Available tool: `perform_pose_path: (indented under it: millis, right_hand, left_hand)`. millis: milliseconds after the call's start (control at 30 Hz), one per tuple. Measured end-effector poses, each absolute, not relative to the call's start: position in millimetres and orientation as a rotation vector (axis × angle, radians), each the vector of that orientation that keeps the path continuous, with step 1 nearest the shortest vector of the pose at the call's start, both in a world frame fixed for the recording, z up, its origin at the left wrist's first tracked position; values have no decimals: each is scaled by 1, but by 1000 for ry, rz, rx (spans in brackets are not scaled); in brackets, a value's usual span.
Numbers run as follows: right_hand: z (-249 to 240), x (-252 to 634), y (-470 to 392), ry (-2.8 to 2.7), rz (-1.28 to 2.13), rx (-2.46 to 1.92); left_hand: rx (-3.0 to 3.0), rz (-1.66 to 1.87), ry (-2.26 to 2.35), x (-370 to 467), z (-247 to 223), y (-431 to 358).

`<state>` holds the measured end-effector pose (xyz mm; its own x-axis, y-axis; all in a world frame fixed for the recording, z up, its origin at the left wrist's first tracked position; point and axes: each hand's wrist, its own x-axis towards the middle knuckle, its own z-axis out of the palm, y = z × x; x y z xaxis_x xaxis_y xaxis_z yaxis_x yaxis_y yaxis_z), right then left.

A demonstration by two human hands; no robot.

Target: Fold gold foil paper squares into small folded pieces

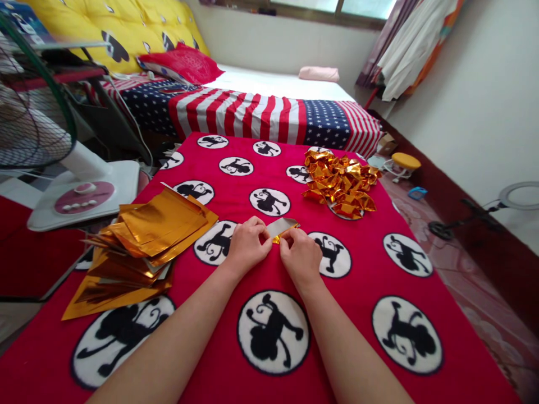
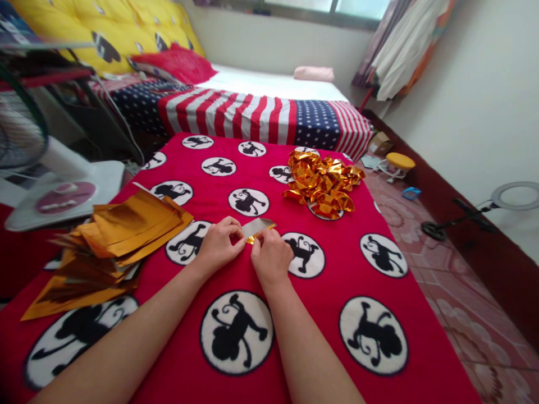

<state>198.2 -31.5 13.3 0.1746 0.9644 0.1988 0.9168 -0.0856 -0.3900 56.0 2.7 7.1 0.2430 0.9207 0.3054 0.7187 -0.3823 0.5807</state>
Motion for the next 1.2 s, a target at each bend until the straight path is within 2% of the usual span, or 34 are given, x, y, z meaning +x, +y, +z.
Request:
perform_pose_path:
  millis: [500,900,1200]
  right_hand:
    - [12,198,-31,-1786,155,-2040]
    - [12,212,-32,-1761,314,-1941]
    - [11,211,-38,-1854,267,-1884]
  left_hand:
    - [2283,785,1532,58,7,2]
    - [2263,774,1538,57,6,5]
    - [2273,690,1494,53,6,8]
